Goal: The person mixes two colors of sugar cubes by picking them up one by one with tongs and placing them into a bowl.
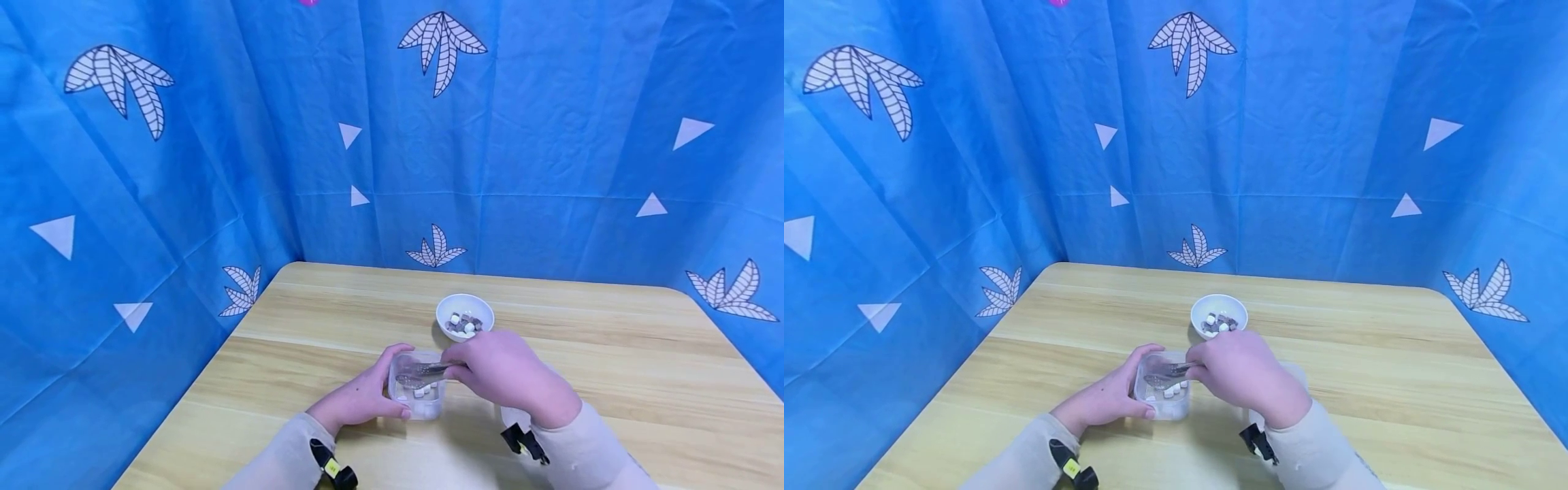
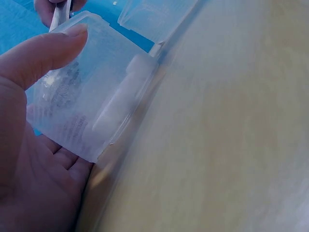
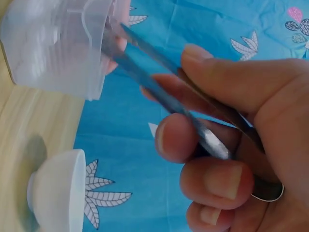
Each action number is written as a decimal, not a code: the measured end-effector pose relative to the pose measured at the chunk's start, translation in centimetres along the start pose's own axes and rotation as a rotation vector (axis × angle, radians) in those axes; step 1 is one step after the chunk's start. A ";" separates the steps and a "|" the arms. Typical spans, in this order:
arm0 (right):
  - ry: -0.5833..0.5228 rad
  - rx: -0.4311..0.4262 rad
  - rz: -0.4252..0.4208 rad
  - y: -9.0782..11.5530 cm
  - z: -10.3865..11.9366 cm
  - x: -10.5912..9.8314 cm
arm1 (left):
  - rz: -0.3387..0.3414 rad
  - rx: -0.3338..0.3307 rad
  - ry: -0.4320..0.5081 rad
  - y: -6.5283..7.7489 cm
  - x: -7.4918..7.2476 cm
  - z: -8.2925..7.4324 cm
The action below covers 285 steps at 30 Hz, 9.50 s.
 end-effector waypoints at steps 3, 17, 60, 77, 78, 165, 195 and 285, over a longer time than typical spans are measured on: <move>0.024 0.033 0.013 0.0 -0.2 0.3 | 0.007 0.012 0.002 -0.1 0.1 0.0; 0.101 -0.006 -0.028 -0.9 1.2 1.8 | -0.026 -0.043 -0.045 0.1 -0.3 0.2; 0.043 0.323 -0.099 2.2 -9.6 -2.7 | -0.037 -0.033 -0.061 0.1 -0.2 0.1; 0.018 0.184 -0.026 1.4 -5.4 -2.5 | -0.048 -0.054 -0.070 0.2 0.0 0.1; 0.013 0.170 -0.029 1.3 -5.1 -2.5 | -0.050 -0.063 -0.068 0.2 0.0 0.2; 0.096 0.092 0.032 -0.8 0.5 1.8 | -0.018 -0.020 -0.033 -0.2 -0.1 0.2; 0.038 0.044 -0.061 0.4 0.0 -1.7 | -0.014 -0.020 -0.027 0.1 0.0 -0.3; 0.142 0.243 0.125 -0.8 0.6 0.5 | -0.015 -0.006 -0.082 0.1 -0.1 -0.4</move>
Point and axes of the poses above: each hand's wrist, its own y-axis away from the middle knuckle, its own x-axis out of the palm, z = x × y, the point moved 8 cm from there along -y, towards the middle knuckle, and after that the axes turned 3 degrees about y, right-handed, at the moved point
